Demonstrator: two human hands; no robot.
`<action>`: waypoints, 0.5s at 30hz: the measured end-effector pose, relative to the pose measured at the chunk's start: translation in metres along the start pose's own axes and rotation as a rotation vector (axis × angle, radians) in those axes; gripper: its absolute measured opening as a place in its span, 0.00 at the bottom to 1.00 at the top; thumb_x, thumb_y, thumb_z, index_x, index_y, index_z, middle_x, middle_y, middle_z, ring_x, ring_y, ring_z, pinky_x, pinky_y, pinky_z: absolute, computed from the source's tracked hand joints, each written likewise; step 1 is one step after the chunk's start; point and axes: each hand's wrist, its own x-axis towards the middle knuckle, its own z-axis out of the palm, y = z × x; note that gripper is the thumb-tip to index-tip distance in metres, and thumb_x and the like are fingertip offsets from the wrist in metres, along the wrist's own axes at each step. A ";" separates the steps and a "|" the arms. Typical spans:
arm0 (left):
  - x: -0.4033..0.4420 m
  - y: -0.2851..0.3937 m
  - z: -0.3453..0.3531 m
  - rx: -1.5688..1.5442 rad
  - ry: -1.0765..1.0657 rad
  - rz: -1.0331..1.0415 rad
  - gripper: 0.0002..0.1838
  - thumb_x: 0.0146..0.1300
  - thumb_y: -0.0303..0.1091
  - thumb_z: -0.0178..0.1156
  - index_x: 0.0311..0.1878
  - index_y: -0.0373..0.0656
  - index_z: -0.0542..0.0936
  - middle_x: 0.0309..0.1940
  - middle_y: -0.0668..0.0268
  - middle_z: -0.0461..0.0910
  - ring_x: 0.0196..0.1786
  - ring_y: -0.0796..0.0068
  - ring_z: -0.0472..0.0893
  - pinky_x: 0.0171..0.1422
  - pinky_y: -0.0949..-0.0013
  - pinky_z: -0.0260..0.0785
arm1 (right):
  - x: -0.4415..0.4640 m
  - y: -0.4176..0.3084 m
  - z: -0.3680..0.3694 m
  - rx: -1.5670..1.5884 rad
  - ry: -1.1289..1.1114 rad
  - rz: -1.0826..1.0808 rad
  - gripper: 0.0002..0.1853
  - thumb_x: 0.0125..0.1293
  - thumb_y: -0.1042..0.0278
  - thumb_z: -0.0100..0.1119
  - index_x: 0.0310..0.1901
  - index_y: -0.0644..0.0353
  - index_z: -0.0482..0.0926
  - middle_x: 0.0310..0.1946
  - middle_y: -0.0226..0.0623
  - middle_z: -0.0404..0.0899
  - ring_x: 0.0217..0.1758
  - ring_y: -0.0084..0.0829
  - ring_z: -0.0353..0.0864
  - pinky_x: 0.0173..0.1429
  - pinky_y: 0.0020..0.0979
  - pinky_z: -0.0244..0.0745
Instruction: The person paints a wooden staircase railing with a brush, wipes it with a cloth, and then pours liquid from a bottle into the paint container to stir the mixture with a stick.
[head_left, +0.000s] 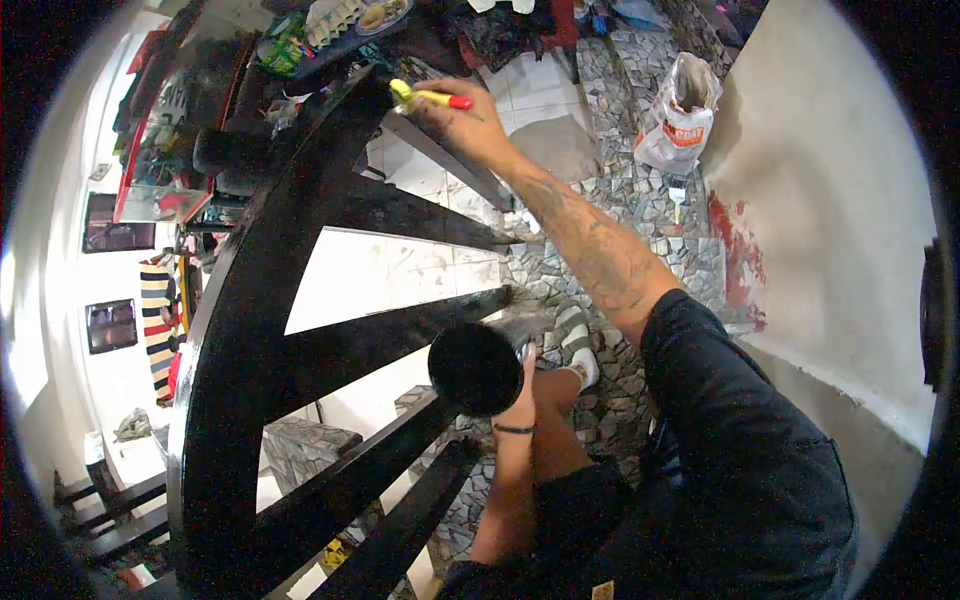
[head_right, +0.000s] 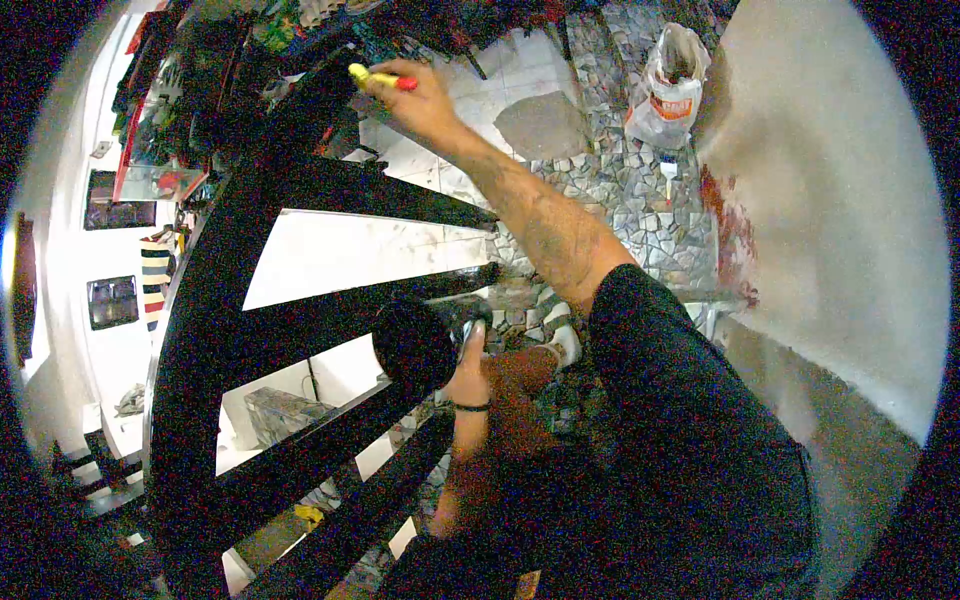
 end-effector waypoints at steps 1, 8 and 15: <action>-0.013 -0.002 -0.011 0.069 -0.021 0.037 0.23 0.58 0.35 0.64 0.57 0.40 0.75 0.56 0.61 0.75 0.60 0.62 0.70 0.67 0.60 0.56 | -0.017 -0.030 0.004 -0.102 -0.013 0.012 0.14 0.64 0.70 0.60 0.50 0.63 0.79 0.37 0.32 0.81 0.36 0.19 0.77 0.38 0.21 0.72; -0.051 0.019 -0.027 -0.188 -0.029 -0.374 0.23 0.58 0.36 0.64 0.57 0.40 0.75 0.56 0.60 0.75 0.60 0.62 0.70 0.68 0.59 0.56 | -0.055 -0.057 -0.022 0.296 -0.004 0.112 0.14 0.64 0.67 0.60 0.49 0.63 0.80 0.36 0.33 0.82 0.36 0.21 0.79 0.44 0.23 0.76; -0.051 0.024 -0.025 -0.199 -0.023 -0.405 0.23 0.59 0.37 0.64 0.57 0.40 0.75 0.56 0.60 0.75 0.60 0.61 0.70 0.68 0.59 0.56 | 0.011 0.006 -0.007 0.210 0.097 0.076 0.13 0.63 0.68 0.62 0.47 0.64 0.81 0.36 0.32 0.81 0.35 0.20 0.78 0.42 0.22 0.74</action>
